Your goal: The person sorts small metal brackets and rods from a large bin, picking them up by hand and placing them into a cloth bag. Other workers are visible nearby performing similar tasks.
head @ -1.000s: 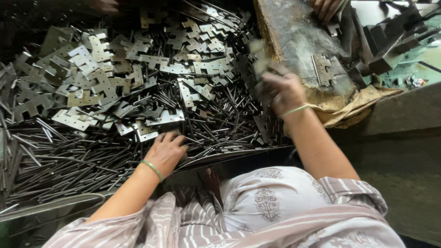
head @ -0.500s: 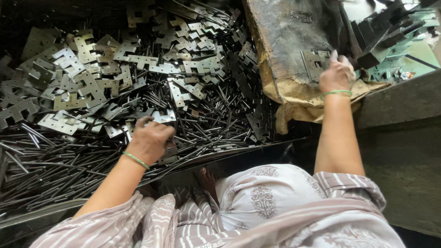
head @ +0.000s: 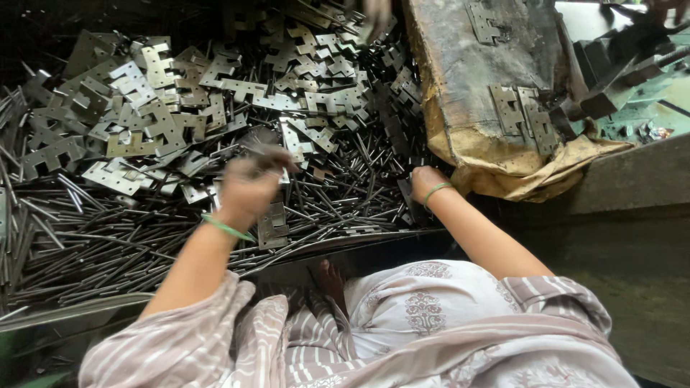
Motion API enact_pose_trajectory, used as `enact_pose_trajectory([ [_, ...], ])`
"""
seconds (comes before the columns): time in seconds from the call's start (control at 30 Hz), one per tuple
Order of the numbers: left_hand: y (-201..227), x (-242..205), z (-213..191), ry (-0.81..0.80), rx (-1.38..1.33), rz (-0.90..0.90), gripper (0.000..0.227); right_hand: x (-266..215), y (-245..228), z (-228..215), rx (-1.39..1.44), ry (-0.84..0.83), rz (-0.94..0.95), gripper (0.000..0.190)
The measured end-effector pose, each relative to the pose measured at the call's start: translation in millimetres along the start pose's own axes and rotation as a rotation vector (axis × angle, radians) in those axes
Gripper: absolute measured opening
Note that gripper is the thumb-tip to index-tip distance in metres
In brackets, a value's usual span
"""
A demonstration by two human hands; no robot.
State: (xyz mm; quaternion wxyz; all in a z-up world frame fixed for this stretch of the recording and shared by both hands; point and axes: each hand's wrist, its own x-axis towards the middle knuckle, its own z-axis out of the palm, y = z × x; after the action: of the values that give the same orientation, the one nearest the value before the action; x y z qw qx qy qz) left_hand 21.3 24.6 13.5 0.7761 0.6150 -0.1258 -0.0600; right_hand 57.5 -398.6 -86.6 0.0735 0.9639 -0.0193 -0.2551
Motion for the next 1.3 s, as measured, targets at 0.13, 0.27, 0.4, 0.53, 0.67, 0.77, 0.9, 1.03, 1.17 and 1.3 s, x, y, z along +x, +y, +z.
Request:
enact_pose_trajectory([
  [0.13,-42,-21,31,-0.446,1.354,0.192,0.017,-3,-7,19,-0.075,0.237,-0.046,0.013],
  [0.27,-67,-29,30,-0.497,1.529,0.312,0.01,-20,-15,3,-0.116,0.294,-0.042,0.015],
  [0.4,-71,-26,13,-0.316,1.344,0.463,0.014,-44,-25,-53,-0.04,0.45,-0.158,0.017],
  [0.53,-76,-22,7,-0.025,0.639,0.123,0.016,-78,-12,-114,0.899,0.323,-0.293,0.022],
  [0.67,-74,-17,0,0.345,-0.437,-0.175,0.018,-93,-21,-139,1.947,0.082,-0.331,0.026],
  [0.77,-70,-21,-2,0.338,-0.744,-0.293,0.02,-91,-40,-138,1.97,-0.114,-0.069,0.048],
  [0.9,-64,-36,14,0.157,-0.781,-0.418,0.035,-90,-72,-149,1.168,0.035,-0.567,0.07],
  [1.03,-63,-44,55,0.102,-1.093,-0.53,0.043,-98,-129,-167,0.86,0.034,-0.422,0.068],
  [1.17,-59,-41,78,0.167,-1.235,-0.365,0.058,-117,-188,-145,0.756,0.141,-0.596,0.057],
  [1.3,-43,-37,59,0.263,-0.984,-0.491,0.077,-128,-194,-127,0.574,0.368,-1.081,0.064],
])
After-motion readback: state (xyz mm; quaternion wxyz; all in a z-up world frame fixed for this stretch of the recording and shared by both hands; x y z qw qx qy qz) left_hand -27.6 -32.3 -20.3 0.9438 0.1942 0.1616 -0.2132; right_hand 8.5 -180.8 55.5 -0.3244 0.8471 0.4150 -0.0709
